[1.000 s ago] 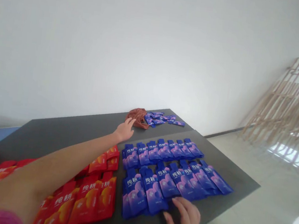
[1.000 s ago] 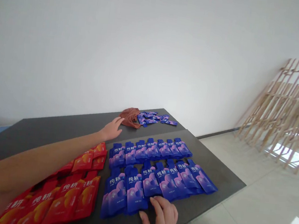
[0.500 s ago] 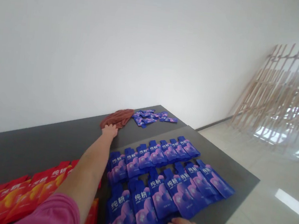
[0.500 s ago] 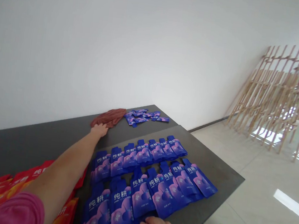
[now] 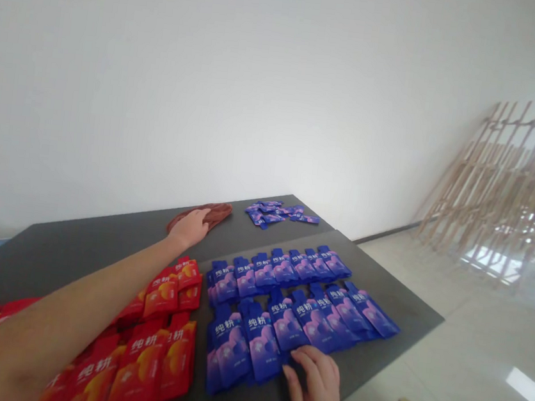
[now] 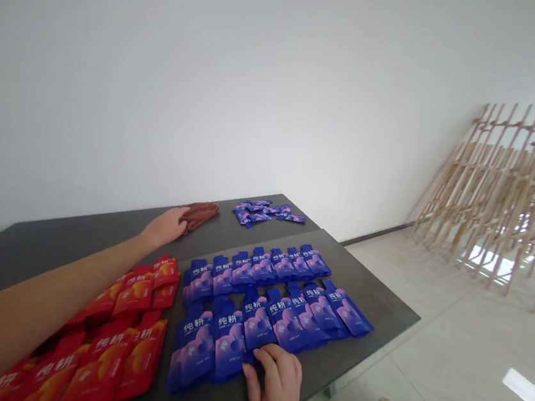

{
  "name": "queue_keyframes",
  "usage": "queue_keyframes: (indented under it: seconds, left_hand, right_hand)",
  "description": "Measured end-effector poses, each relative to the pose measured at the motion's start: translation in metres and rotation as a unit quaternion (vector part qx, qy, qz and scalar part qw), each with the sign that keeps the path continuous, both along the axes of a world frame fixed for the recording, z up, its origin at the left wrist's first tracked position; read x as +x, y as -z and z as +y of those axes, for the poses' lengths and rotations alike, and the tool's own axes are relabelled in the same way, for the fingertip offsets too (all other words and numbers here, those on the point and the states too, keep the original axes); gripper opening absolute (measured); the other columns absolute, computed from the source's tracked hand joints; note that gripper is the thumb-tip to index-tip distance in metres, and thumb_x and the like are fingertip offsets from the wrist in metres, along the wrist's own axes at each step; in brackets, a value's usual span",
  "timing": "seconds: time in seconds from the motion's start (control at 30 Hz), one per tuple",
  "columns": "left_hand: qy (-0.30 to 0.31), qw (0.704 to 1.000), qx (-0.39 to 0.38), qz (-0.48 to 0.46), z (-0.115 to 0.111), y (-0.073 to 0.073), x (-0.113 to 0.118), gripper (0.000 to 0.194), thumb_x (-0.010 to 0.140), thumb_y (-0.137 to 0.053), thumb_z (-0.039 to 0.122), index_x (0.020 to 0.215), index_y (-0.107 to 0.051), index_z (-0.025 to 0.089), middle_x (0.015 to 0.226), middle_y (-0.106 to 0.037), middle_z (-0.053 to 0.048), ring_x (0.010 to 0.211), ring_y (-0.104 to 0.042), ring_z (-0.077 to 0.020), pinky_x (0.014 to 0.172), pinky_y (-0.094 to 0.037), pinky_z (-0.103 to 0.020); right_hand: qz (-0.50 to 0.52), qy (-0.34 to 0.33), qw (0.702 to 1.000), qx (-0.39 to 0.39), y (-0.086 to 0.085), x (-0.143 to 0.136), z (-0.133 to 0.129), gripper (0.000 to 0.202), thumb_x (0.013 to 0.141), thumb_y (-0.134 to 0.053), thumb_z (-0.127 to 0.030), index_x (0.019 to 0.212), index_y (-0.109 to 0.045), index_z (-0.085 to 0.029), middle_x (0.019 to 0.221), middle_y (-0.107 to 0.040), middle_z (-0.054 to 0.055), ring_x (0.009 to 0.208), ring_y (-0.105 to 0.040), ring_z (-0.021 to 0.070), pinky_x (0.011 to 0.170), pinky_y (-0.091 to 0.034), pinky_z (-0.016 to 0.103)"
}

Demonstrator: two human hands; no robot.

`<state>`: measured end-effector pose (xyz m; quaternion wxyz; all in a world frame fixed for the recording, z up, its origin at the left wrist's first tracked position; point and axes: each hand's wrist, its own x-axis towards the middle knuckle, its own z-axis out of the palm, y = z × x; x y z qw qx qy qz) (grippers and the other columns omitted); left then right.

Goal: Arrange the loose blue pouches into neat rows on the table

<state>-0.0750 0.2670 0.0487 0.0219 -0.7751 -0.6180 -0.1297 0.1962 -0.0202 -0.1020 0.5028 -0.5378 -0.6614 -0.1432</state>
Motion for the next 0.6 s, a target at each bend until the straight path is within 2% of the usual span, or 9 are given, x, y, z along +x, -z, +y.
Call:
queue_keyframes:
  seconds: [0.07,0.13,0.17,0.23,0.3,0.37,0.43,0.5,0.6]
  left_hand:
    - [0.038,0.999,0.029,-0.023,-0.052,-0.004,0.0,0.051,0.09,-0.038,0.023,0.14,-0.039,0.013,0.145,-0.045,-0.009,0.133,-0.04,-0.0219,0.113,-0.03,-0.035]
    - [0.083,0.991,0.072,-0.075,-0.114,0.003,-0.007,0.05,0.091,-0.037,0.028,0.139,-0.041,0.014,0.142,-0.048,-0.01,0.131,-0.044,-0.0224,0.112,-0.032,-0.036]
    - [0.098,0.986,0.093,-0.097,-0.145,0.011,-0.013,0.049,0.092,-0.037,0.032,0.137,-0.044,0.015,0.14,-0.05,-0.01,0.129,-0.047,-0.0232,0.111,-0.034,-0.038]
    - [0.101,0.986,0.104,-0.084,-0.201,0.03,-0.026,0.048,0.093,-0.038,0.035,0.137,-0.043,0.02,0.141,-0.05,-0.008,0.129,-0.048,-0.0233,0.108,-0.04,-0.04]
    - [0.084,0.985,0.134,-0.071,-0.242,0.05,-0.034,0.047,0.092,-0.043,0.038,0.137,-0.043,0.025,0.141,-0.05,-0.006,0.127,-0.051,-0.024,0.1,-0.047,-0.042]
    - [0.059,0.984,0.156,-0.061,-0.265,0.068,-0.036,0.046,0.092,-0.043,0.037,0.137,-0.042,0.027,0.141,-0.05,-0.006,0.123,-0.054,-0.0245,0.095,-0.051,-0.042]
    - [0.036,0.982,0.177,-0.054,-0.27,0.081,-0.032,0.045,0.092,-0.042,0.035,0.136,-0.043,0.026,0.14,-0.05,-0.008,0.121,-0.056,-0.0253,0.093,-0.053,-0.042]
    - [0.02,0.977,0.205,-0.05,-0.266,0.091,-0.026,0.045,0.092,-0.042,0.035,0.136,-0.044,0.023,0.138,-0.051,-0.012,0.12,-0.056,-0.0267,0.092,-0.053,-0.043]
    - [0.019,0.967,0.251,-0.036,-0.253,0.103,-0.025,0.048,0.091,-0.044,0.034,0.137,-0.043,0.021,0.136,-0.053,-0.013,0.119,-0.057,-0.0277,0.094,-0.051,-0.045]
  right_hand:
    - [-0.001,-0.012,1.0,0.005,-0.002,0.002,-0.004,0.015,0.086,-0.06,-0.025,0.1,-0.061,-0.02,0.092,-0.065,0.007,0.085,-0.062,0.0204,0.075,-0.047,0.036]
    - [-0.011,-0.042,0.999,0.021,-0.008,0.009,-0.008,0.016,0.085,-0.06,-0.023,0.102,-0.06,-0.021,0.092,-0.065,0.006,0.085,-0.061,0.02,0.074,-0.047,0.036]
    - [-0.015,-0.057,0.998,0.027,-0.014,0.015,-0.009,0.018,0.085,-0.06,-0.022,0.103,-0.06,-0.021,0.093,-0.065,0.006,0.086,-0.061,0.0201,0.075,-0.048,0.036]
    - [-0.018,-0.077,0.997,0.025,-0.03,0.028,-0.003,0.021,0.085,-0.061,-0.023,0.106,-0.06,-0.022,0.098,-0.064,0.007,0.091,-0.061,0.0208,0.078,-0.048,0.037]
    - [-0.017,-0.082,0.996,0.005,-0.052,0.044,0.018,0.022,0.086,-0.061,-0.026,0.107,-0.059,-0.023,0.105,-0.063,0.008,0.098,-0.06,0.0222,0.084,-0.049,0.04]
    - [-0.022,-0.079,0.997,-0.014,-0.073,0.06,0.059,0.023,0.088,-0.058,-0.032,0.109,-0.059,-0.022,0.109,-0.062,0.009,0.104,-0.058,0.0239,0.091,-0.047,0.043]
    - [-0.017,-0.072,0.996,-0.058,-0.087,0.074,0.116,0.033,0.089,-0.055,-0.039,0.116,-0.056,-0.02,0.116,-0.059,0.011,0.109,-0.057,0.0247,0.096,-0.046,0.044]
    - [-0.014,-0.062,0.99,-0.124,-0.092,0.087,0.182,0.05,0.088,-0.053,-0.046,0.128,-0.049,-0.017,0.127,-0.052,0.014,0.112,-0.055,0.025,0.096,-0.047,0.042]
    - [-0.012,0.034,0.971,-0.237,-0.086,0.106,0.274,0.067,0.085,-0.051,-0.054,0.138,-0.04,-0.014,0.14,-0.04,0.017,0.129,-0.042,0.0286,0.105,-0.038,0.043]
